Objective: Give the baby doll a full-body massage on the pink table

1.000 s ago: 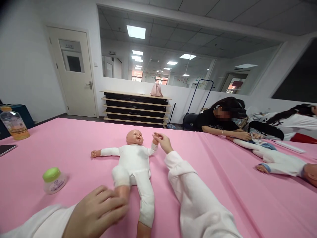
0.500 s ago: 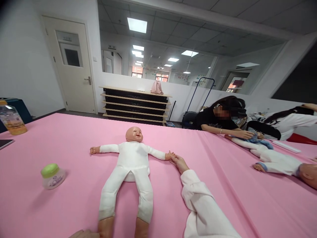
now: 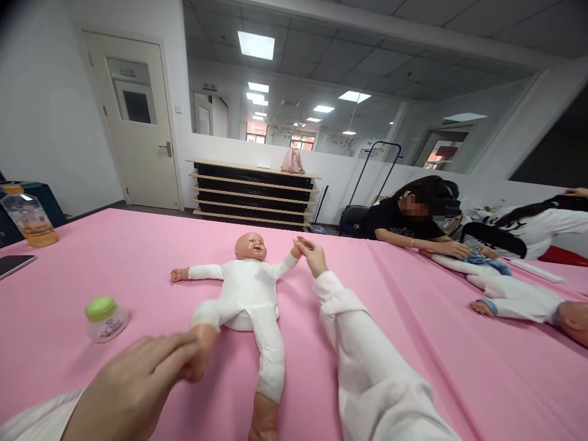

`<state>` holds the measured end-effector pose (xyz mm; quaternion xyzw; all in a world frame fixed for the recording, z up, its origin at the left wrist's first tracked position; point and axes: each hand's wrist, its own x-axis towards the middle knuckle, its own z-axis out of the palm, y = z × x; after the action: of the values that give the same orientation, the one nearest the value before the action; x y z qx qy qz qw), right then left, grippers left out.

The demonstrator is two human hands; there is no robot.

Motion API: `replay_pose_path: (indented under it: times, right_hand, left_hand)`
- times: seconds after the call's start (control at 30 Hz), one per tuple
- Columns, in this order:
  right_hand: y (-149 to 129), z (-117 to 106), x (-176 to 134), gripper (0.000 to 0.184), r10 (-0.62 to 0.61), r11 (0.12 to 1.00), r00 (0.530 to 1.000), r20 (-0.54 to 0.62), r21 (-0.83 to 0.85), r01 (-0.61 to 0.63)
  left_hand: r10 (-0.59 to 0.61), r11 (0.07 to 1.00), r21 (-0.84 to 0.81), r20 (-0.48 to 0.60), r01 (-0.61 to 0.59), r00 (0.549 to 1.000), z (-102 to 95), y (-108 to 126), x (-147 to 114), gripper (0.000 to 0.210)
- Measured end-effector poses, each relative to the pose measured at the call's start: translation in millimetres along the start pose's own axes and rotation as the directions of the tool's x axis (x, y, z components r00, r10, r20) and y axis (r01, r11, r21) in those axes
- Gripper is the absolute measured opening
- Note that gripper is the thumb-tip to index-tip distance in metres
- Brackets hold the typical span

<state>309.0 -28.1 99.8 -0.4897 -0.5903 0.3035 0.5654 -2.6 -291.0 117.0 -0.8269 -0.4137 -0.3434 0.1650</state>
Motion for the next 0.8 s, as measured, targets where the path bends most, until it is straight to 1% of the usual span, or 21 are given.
replay_pose_path:
  times: [0.03,0.07,0.1,0.13,0.17,0.2,0.23,0.3,0.37,0.4,0.43,0.47,0.5,0.53,0.57,0.63,0.7,0.73,0.8]
  right_hand:
    - [-7.6,18.9,3.8,0.04,-0.048,0.998,0.997,0.059,-0.029,0.05]
    - [-13.2,38.4,5.4,0.037,-0.088,0.993,0.988,0.123,-0.061,0.096]
    - [-16.8,57.4,5.0,0.032,-0.117,0.986,0.973,0.197,-0.096,0.138]
    - [-18.4,75.1,3.0,0.027,-0.138,0.975,0.955,0.264,-0.134,0.178]
    - [-18.1,90.5,0.1,0.025,-0.154,0.96,0.933,0.325,-0.173,0.219]
    - [-16.3,103.4,-3.1,0.022,-0.166,0.943,0.908,0.386,-0.208,0.261]
    - [-13.2,113.3,-6.2,0.022,-0.173,0.923,0.881,0.441,-0.24,0.301]
    - [-5.4,125.7,-10.5,0.022,-0.177,0.886,0.832,0.525,-0.284,0.368]
    - [1.9,131.0,-12.6,0.021,-0.172,0.865,0.807,0.564,-0.306,0.398]
    - [4.6,132.3,-13.1,0.021,-0.169,0.864,0.806,0.568,-0.308,0.398]
    - [6.2,133.1,-13.2,0.021,-0.166,0.869,0.809,0.564,-0.305,0.39]
    - [6.8,133.2,-12.8,0.022,-0.164,0.879,0.817,0.553,-0.294,0.375]
    - [6.6,132.3,-11.9,0.023,-0.162,0.894,0.829,0.536,-0.277,0.353]
    - [5.6,129.8,-10.4,0.023,-0.159,0.911,0.846,0.51,-0.254,0.324]
    - [4.4,125.0,-8.1,0.023,-0.156,0.93,0.869,0.47,-0.225,0.289]
    - [3.1,105.8,-1.9,0.023,-0.14,0.966,0.931,0.338,-0.159,0.203]
    - [7.0,73.0,3.8,0.028,-0.091,0.991,0.985,0.146,-0.083,0.104]
    - [11.8,53.0,4.9,0.03,-0.052,0.998,0.998,0.047,-0.045,0.054]
    - [27.3,11.8,0.7,0.03,0.078,0.997,0.992,-0.104,0.026,-0.075]
  left_hand:
    - [-0.052,0.999,-0.016,0.007,0.052,0.999,-6.3,3.1,19.9,0.027]
    - [-0.09,0.996,-0.025,0.037,0.091,0.995,-7.7,6.5,38.0,0.025]
    - [-0.063,0.997,-0.039,0.05,0.065,0.997,-4.0,10.2,53.6,0.023]
    - [0.008,0.999,-0.053,0.071,-0.004,0.997,4.8,14.0,66.3,0.021]
    - [0.079,0.995,-0.063,0.105,-0.073,0.991,18.2,17.8,75.8,0.018]
    - [0.123,0.991,-0.064,0.125,-0.116,0.984,35.4,21.4,82.2,0.014]
    - [0.192,0.98,-0.078,0.141,-0.182,0.971,55.1,24.7,85.5,0.012]
    - [0.296,0.954,-0.094,0.156,-0.284,0.942,97.2,30.0,84.8,0.01]
    - [0.365,0.931,-0.083,0.17,-0.356,0.915,133.9,32.9,78.7,0.012]
    - [0.405,0.914,-0.088,0.179,-0.395,0.897,147.4,33.2,75.4,0.014]
    - [0.428,0.904,-0.093,0.183,-0.418,0.885,156.7,32.8,72.9,0.016]
    - [0.443,0.896,-0.1,0.179,-0.432,0.878,161.3,31.6,71.4,0.017]
    - [0.443,0.896,-0.111,0.168,-0.43,0.881,161.3,29.7,70.9,0.017]
    - [0.429,0.902,-0.125,0.148,-0.413,0.891,156.8,27.1,71.0,0.017]
    - [0.408,0.909,-0.148,0.121,-0.39,0.905,148.3,23.8,71.2,0.016]
    - [0.352,0.918,-0.215,0.055,-0.333,0.934,122.1,15.9,68.3,0.017]
    - [0.296,0.913,-0.292,-0.009,-0.286,0.955,90.3,7.4,55.7,0.021]
    - [0.264,0.914,-0.312,-0.029,-0.26,0.964,75.0,3.4,44.7,0.024]
    - [0.213,0.926,-0.309,-0.042,-0.216,0.976,50.9,-4.2,13.8,0.024]
